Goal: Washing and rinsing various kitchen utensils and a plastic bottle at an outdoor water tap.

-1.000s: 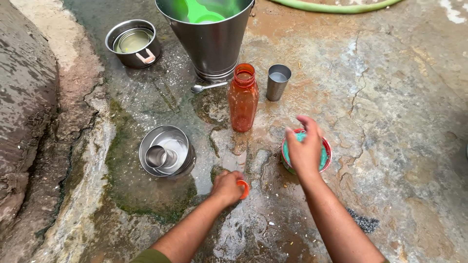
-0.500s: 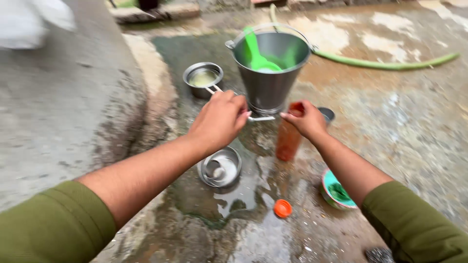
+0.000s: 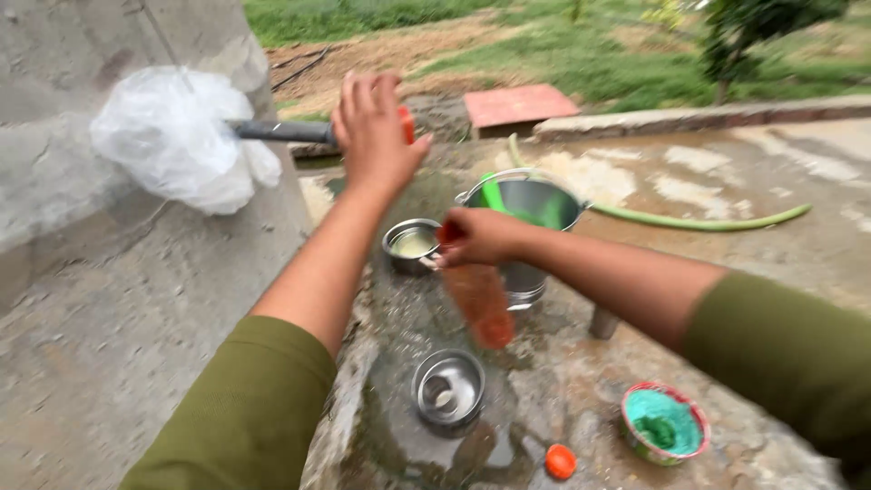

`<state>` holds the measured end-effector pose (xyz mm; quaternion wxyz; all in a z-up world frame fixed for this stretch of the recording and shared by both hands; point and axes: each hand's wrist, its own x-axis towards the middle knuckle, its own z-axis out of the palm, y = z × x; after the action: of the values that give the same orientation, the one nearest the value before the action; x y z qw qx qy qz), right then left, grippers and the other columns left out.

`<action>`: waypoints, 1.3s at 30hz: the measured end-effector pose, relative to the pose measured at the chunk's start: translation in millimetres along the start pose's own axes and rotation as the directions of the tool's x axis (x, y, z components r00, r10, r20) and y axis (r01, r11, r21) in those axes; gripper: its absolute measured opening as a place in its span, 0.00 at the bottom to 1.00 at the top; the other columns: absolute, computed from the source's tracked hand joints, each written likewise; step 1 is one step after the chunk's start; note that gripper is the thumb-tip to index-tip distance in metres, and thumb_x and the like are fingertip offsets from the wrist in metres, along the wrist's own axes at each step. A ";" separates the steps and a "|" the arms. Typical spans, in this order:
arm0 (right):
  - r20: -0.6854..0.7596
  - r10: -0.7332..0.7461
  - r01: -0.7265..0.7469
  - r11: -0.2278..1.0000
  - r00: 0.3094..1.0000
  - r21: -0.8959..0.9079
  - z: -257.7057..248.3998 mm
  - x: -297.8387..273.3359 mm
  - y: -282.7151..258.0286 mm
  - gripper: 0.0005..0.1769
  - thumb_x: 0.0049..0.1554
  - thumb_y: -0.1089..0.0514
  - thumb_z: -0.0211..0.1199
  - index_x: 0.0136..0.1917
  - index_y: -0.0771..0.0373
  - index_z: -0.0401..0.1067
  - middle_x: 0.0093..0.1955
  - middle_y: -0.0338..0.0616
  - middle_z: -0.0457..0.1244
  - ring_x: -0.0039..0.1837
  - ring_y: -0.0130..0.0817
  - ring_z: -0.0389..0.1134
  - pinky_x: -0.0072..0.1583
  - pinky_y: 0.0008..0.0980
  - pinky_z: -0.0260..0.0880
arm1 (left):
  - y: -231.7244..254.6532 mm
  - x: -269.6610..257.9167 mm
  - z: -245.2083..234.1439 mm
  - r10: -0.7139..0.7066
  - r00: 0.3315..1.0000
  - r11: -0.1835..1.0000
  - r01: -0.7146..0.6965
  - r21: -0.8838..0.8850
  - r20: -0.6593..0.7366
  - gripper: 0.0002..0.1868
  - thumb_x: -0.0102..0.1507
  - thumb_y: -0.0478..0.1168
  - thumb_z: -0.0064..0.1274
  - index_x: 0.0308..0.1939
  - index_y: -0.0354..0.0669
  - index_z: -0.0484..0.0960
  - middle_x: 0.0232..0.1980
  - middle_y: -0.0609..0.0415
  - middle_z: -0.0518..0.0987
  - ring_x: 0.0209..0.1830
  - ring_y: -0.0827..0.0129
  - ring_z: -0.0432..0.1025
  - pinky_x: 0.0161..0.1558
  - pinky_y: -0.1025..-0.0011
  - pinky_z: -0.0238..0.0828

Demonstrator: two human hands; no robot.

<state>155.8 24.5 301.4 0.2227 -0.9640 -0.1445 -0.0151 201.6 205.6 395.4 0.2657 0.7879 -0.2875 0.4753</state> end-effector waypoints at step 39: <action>0.024 0.514 -0.197 0.285 0.857 0.938 140.2 99.9 139.5 0.26 0.64 0.34 0.55 0.54 0.59 0.68 0.42 0.37 0.63 0.38 0.26 0.64 0.39 0.30 0.67 | -66.8 -211.0 95.0 -0.310 0.420 0.819 0.573 0.016 0.853 0.60 0.53 0.67 0.61 0.78 0.43 0.50 0.71 0.38 0.69 0.69 0.50 0.68 0.69 0.59 0.64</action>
<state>286.4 -7.4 125.3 0.7335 -0.6675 0.1269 -0.0196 224.7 228.5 156.8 0.3232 0.9163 -0.2206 -0.0853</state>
